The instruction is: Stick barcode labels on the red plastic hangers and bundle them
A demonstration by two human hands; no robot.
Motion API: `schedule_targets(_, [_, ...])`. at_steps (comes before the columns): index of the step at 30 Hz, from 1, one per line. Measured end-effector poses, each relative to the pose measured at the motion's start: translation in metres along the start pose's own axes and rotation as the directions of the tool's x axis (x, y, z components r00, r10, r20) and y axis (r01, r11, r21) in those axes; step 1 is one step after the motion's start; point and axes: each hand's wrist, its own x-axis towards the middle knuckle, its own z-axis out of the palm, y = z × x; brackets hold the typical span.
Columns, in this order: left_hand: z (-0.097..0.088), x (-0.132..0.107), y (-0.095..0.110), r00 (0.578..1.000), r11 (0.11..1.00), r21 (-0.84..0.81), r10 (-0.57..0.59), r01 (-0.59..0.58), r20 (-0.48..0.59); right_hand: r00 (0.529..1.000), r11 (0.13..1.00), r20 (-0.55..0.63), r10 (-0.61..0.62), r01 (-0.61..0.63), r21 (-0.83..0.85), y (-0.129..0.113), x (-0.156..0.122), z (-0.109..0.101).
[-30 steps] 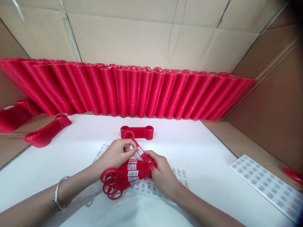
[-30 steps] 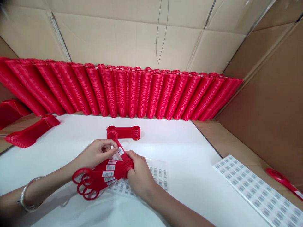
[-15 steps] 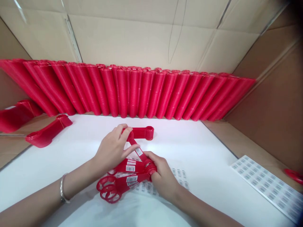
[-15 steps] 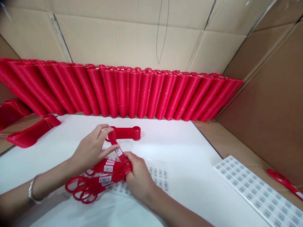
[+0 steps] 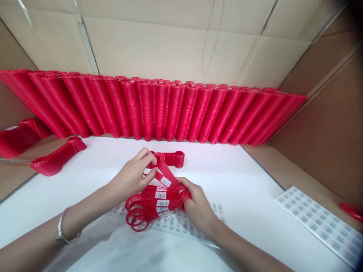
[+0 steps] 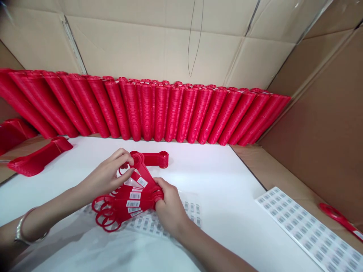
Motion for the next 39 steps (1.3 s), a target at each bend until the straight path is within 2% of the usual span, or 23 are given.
schedule_targets(5, [-0.008, 0.000, -0.001, 0.986, 0.992, 0.122, -0.062, 0.043, 0.154, 0.999, 0.999, 0.030, 0.033, -0.034, 0.014, 0.000, 0.000, 0.002])
schedule_targets(8, [-0.009, -0.003, -0.005, 0.957, 0.980, 0.195, -0.078, 0.023, 0.278, 0.995, 0.998, 0.068, 0.067, -0.068, 0.014, 0.003, -0.002, 0.005])
schedule_targets(11, [-0.007, -0.006, -0.011, 0.926, 0.970, 0.240, -0.117, 0.029, 0.360, 0.994, 0.998, 0.083, 0.067, -0.066, -0.009, 0.006, -0.002, 0.007])
schedule_targets(19, [0.000, -0.005, -0.023, 0.895, 0.979, 0.203, -0.089, -0.002, 0.437, 0.985, 0.991, 0.113, 0.131, -0.127, -0.034, 0.012, 0.001, 0.000])
schedule_targets(25, [0.010, -0.006, -0.022, 0.907, 0.987, 0.157, -0.086, 0.022, 0.413, 0.988, 0.993, 0.109, 0.109, -0.105, -0.045, 0.015, 0.002, 0.002])
schedule_targets(29, [0.003, -0.004, -0.019, 0.927, 0.996, 0.089, -0.048, 0.016, 0.373, 0.990, 0.993, 0.098, 0.105, -0.099, -0.068, 0.014, 0.003, 0.002])
schedule_targets(32, [-0.008, 0.000, -0.015, 0.935, 0.998, 0.028, -0.062, 0.056, 0.348, 0.991, 0.991, 0.090, 0.102, -0.093, -0.096, 0.014, 0.003, 0.001])
schedule_targets(34, [-0.011, 0.001, -0.011, 0.936, 0.992, -0.033, -0.105, 0.123, 0.335, 0.991, 0.990, 0.085, 0.104, -0.095, -0.100, 0.013, 0.002, 0.001])
schedule_targets(36, [-0.009, 0.002, -0.005, 0.926, 0.959, -0.169, -0.161, 0.229, 0.342, 0.990, 0.991, 0.092, 0.104, -0.095, -0.093, 0.013, 0.002, 0.002])
schedule_targets(39, [0.001, 0.002, 0.006, 0.885, 0.820, -0.399, -0.251, 0.410, 0.393, 0.991, 0.994, 0.102, 0.088, -0.080, -0.079, 0.010, 0.000, 0.003])
